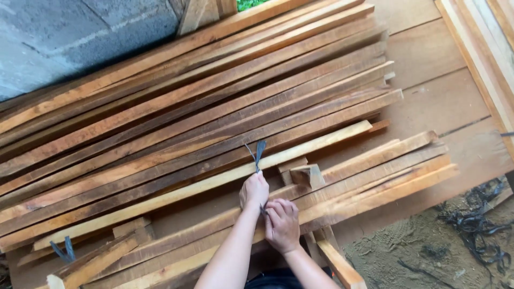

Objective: The person ties a black strap around a stack of wooden planks to secure them. They then lift the bundle, move it to a different location, and place it down. Finally, they arrange several loose wooden planks on a wooden surface.

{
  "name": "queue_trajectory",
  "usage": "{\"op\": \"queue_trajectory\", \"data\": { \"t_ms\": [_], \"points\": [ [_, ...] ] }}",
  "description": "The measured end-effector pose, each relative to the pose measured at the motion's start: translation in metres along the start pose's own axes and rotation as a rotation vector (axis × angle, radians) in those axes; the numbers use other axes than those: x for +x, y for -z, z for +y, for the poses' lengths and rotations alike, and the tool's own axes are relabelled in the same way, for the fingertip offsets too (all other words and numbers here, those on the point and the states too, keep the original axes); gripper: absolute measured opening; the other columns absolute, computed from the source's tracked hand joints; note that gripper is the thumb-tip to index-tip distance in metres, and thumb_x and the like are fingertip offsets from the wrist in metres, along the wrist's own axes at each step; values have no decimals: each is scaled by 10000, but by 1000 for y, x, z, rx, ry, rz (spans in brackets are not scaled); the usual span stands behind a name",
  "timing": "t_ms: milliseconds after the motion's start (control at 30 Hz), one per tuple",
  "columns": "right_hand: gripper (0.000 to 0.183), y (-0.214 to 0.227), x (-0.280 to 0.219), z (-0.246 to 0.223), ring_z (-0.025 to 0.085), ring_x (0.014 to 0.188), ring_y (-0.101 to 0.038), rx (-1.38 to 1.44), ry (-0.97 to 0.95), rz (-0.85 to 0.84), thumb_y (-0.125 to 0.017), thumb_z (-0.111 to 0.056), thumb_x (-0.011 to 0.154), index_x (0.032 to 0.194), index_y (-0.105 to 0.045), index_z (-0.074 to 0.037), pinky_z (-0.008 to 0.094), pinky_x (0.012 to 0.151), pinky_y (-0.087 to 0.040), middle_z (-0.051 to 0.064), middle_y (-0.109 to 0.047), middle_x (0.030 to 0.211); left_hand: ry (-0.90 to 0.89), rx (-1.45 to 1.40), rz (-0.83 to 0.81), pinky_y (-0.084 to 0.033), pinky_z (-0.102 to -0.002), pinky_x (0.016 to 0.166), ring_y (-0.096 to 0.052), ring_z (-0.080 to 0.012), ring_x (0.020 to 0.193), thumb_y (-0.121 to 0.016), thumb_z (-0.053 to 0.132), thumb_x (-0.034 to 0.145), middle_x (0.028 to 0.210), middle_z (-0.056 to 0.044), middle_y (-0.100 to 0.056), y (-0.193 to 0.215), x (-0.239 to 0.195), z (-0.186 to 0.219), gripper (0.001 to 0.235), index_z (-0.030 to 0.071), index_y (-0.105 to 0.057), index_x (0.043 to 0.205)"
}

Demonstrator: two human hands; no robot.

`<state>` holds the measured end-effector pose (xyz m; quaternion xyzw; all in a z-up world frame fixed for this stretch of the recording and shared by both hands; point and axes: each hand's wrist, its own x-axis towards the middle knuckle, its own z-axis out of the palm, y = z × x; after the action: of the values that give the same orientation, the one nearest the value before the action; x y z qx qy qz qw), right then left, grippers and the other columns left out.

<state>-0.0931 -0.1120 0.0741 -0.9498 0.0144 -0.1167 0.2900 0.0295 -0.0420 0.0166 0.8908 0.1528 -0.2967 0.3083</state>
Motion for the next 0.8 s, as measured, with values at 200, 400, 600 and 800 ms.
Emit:
{"op": "queue_trajectory", "data": {
  "t_ms": [200,400,600,800],
  "points": [
    [149,1,9,0,242,1194,-558,-30,4,-40,-640,-164,867,989,-664,-84,432,1052,-379,28,-644,1107,-31,13,9,-547,-540,799,-694,-422,913,-428,401,1033,971,-200,-735,1,5,2,429,111,-737,968],
    [93,2,5,-1,239,1187,-574,-19,-1,10,-634,-156,900,961,-656,-89,427,1038,-385,29,-669,1093,397,-860,-591,-395,-278,473,-528,-126,520,-446,323,1083,633,4,-548,-36,68,-54,340,114,-552,836],
    [184,-21,15,4,205,1030,-626,206,-303,-20,-586,-172,1006,859,-693,-143,399,1024,-376,18,-691,910,462,-1171,-525,-361,-268,437,-423,-111,476,-494,217,1084,616,-14,-498,-99,119,-98,284,67,-530,846],
    [105,3,15,-8,213,955,-616,201,-197,-23,-601,-154,940,925,-695,-110,421,979,-346,11,-691,858,472,-1004,-500,-257,-269,408,-431,-100,451,-431,185,1011,586,17,-484,-65,95,-74,207,128,-520,833]
  ]
}}
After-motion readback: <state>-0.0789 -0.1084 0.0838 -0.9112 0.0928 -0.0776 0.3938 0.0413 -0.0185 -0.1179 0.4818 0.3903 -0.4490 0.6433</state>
